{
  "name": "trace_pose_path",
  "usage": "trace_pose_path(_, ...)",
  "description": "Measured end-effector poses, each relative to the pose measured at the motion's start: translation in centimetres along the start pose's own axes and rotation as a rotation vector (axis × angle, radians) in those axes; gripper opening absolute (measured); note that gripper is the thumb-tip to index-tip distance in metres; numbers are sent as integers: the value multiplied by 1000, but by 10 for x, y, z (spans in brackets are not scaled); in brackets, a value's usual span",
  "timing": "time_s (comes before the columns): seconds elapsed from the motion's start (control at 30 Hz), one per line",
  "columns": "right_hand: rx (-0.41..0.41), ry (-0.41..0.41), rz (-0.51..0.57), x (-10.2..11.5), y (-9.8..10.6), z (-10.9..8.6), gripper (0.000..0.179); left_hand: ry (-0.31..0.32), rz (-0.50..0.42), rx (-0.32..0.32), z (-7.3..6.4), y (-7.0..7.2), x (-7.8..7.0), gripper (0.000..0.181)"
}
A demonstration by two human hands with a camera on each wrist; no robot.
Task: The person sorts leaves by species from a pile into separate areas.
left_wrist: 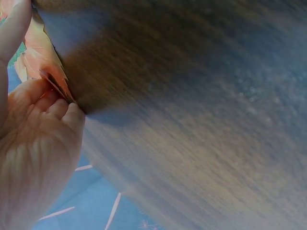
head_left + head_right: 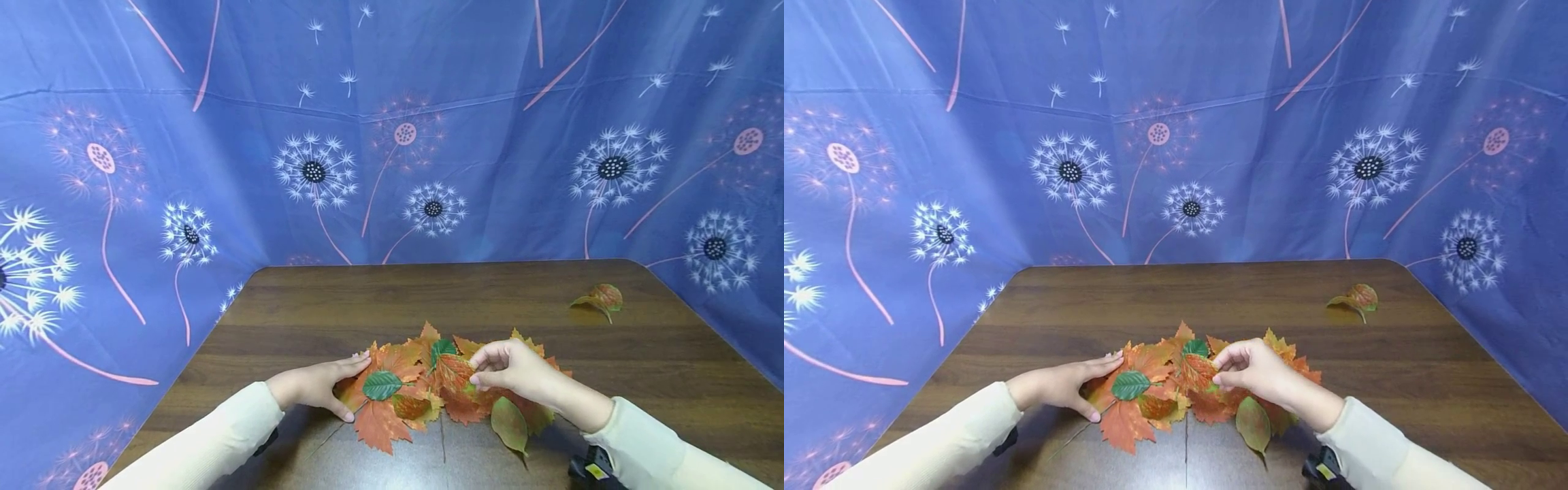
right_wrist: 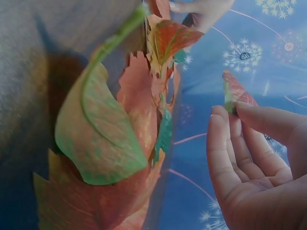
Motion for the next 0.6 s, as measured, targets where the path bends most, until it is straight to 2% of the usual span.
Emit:
trace_pose_path(0.2, -76, -7, -25, 1, 12, 7, 26, -3, 5, 1, -1, 1, -4, 101)
trace_pose_path(0.33, -102, -21, 4, 3, 20, 10, 30, -4, -1, -2, -1, 2, -3, 101)
trace_pose_path(0.6, -132, 8, 65, 7, 33, 16, 33, -20, -5, 8, -1, 1, -4, 100)
Point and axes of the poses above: each hand's wrist, its own z-axis towards the middle knuckle, its own y-axis out of the back of the hand, x = y × z, the point moved 10 cm from there along z, towards the middle knuckle, and after that the axes turned 12 degrees about -x, right-handed, at the moved point
